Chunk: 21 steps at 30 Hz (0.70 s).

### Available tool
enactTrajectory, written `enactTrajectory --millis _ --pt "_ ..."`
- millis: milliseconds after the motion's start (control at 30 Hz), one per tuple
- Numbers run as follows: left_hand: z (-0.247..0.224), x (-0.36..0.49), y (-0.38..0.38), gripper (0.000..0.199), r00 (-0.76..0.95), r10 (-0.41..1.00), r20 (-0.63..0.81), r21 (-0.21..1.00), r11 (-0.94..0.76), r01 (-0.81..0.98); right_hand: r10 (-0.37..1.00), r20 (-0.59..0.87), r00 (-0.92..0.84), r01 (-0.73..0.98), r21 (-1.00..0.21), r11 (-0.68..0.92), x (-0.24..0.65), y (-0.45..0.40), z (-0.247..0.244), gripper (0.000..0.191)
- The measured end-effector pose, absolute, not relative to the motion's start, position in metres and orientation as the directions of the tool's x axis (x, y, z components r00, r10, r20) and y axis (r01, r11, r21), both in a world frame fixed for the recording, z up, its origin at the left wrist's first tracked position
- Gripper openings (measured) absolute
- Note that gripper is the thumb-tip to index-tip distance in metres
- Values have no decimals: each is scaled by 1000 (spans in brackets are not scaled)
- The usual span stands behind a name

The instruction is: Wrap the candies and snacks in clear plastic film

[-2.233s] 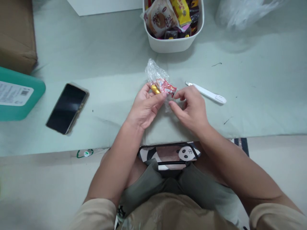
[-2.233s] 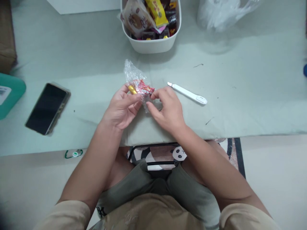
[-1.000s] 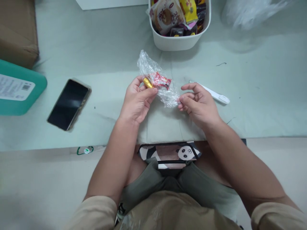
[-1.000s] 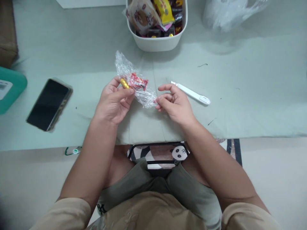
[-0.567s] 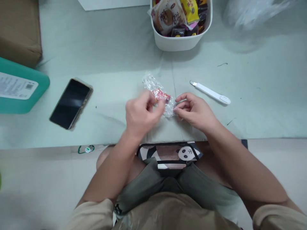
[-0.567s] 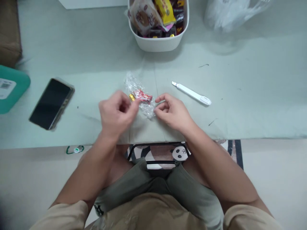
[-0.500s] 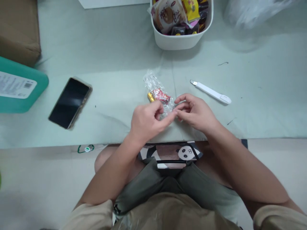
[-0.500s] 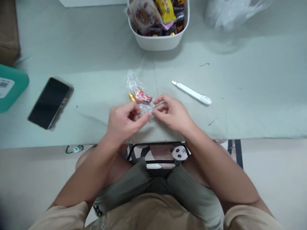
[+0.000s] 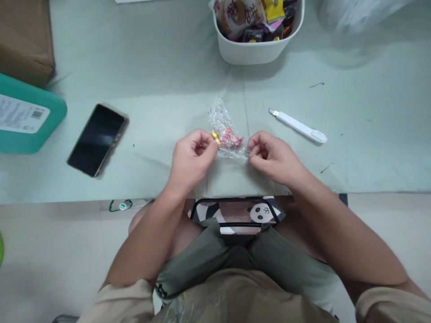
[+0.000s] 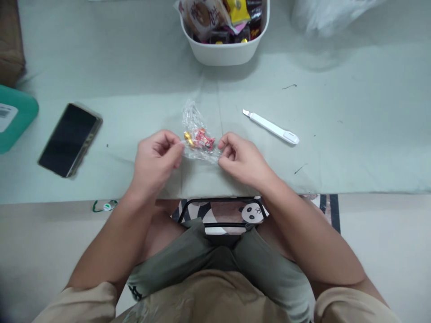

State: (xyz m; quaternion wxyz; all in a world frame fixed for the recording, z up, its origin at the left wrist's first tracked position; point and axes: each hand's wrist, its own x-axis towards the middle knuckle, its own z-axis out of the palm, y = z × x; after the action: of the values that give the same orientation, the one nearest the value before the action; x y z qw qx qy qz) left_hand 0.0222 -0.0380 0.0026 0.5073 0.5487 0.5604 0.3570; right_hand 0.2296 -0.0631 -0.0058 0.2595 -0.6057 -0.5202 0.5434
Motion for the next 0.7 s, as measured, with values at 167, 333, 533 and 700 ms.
enactTrajectory --millis 167,333,533,700 --pt "-6 15 -30 21 -65 941 -333 943 334 1 915 -381 -130 461 -841 -284 230 -62 -3 26" --pt "-5 26 -28 21 -22 991 -132 964 134 229 886 -382 -264 607 -780 -155 226 -63 4 22" --pt "1 39 -28 17 338 940 -51 742 -190 642 846 -419 -329 791 -612 5 220 -66 11 18" --pt "-14 19 -37 20 201 979 23 803 -138 579 832 -456 -315 789 -613 -38 218 -63 11 22"
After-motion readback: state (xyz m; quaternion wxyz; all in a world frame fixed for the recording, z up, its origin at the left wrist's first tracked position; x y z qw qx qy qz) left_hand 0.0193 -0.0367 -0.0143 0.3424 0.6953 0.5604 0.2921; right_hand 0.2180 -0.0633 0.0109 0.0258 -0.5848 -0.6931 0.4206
